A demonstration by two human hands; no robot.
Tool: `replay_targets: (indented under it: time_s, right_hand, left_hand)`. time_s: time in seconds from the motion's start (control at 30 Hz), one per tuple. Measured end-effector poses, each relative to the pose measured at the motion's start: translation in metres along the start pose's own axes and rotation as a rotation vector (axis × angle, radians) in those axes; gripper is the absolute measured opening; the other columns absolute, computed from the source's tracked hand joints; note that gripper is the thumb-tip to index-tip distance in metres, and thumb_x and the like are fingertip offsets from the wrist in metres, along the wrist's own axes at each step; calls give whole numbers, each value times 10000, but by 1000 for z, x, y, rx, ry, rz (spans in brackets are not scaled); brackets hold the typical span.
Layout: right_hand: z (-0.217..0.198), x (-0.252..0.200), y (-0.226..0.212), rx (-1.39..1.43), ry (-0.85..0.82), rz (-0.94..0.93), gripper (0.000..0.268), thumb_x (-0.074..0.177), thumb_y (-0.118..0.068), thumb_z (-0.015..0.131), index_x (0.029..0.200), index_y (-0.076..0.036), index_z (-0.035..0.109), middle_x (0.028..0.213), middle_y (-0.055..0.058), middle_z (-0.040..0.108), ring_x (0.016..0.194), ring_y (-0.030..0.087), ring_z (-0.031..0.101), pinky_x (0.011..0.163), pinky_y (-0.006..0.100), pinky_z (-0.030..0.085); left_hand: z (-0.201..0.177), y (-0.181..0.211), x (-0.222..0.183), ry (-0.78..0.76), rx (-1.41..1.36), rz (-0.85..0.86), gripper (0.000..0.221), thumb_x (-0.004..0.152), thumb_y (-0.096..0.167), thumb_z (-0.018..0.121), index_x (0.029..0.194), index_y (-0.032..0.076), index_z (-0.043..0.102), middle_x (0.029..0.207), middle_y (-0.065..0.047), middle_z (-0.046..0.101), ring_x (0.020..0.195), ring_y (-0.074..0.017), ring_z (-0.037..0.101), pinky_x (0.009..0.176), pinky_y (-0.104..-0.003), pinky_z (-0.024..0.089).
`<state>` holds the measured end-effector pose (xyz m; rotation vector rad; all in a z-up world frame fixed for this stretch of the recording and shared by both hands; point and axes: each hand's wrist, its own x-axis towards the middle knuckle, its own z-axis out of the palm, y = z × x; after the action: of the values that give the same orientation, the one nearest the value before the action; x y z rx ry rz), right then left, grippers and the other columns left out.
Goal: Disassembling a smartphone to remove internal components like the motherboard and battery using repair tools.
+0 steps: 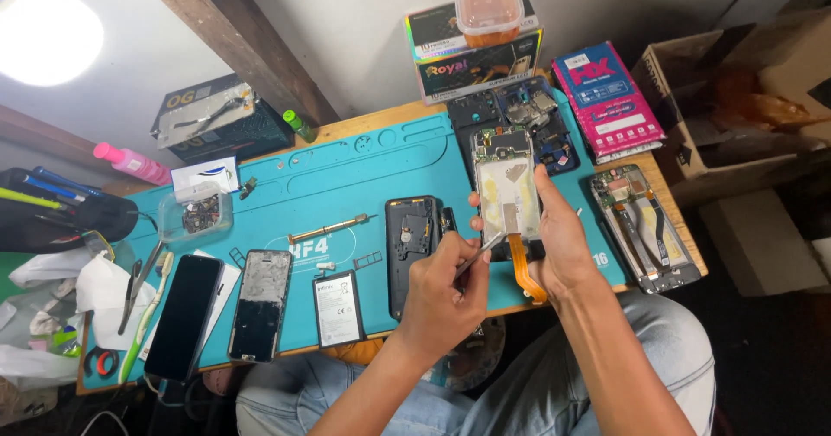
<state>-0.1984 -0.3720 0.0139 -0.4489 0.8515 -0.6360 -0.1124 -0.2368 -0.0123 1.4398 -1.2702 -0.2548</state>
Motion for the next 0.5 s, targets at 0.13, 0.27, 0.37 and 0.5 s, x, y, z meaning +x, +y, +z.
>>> replay_targets:
  time_s: [0.13, 0.27, 0.37, 0.5]
  right_hand:
    - [-7, -5, -3, -68, -205, -25, 736, 1108, -602, 348, 1399, 6, 643, 1079, 232, 756, 787, 329, 718, 566, 438, 566]
    - [4, -17, -6, -107, -124, -48, 757, 1117, -586, 286, 1387, 16, 657, 1122, 247, 750, 841, 354, 691, 724, 552, 599]
    - [-4, -12, -12, -117, -106, -104, 767, 1098, -577, 281, 1438, 25, 614, 1135, 265, 722, 853, 355, 674, 809, 625, 630]
    - [4, -21, -20, -86, -95, -131, 794, 1078, -567, 253, 1484, 36, 570, 1211, 309, 688, 911, 399, 661, 904, 675, 607]
  left_hand:
    - [-16, 15, 8, -145, 36, 17, 268, 1062, -11, 634, 897, 64, 436, 692, -36, 508, 520, -109, 429, 486, -279, 338]
    - [-26, 22, 7, -212, 106, -33, 236, 1051, 6, 636, 950, 73, 434, 760, -177, 658, 852, -253, 769, 485, -319, 392]
    - [-40, 32, 3, -218, 103, -106, 243, 1054, 26, 640, 925, 86, 443, 715, -112, 581, 799, -224, 625, 471, -338, 370]
    - [-65, 30, 5, -74, 196, -142, 161, 1022, 23, 647, 931, 80, 528, 577, 4, 498, 410, -94, 425, 383, -302, 279]
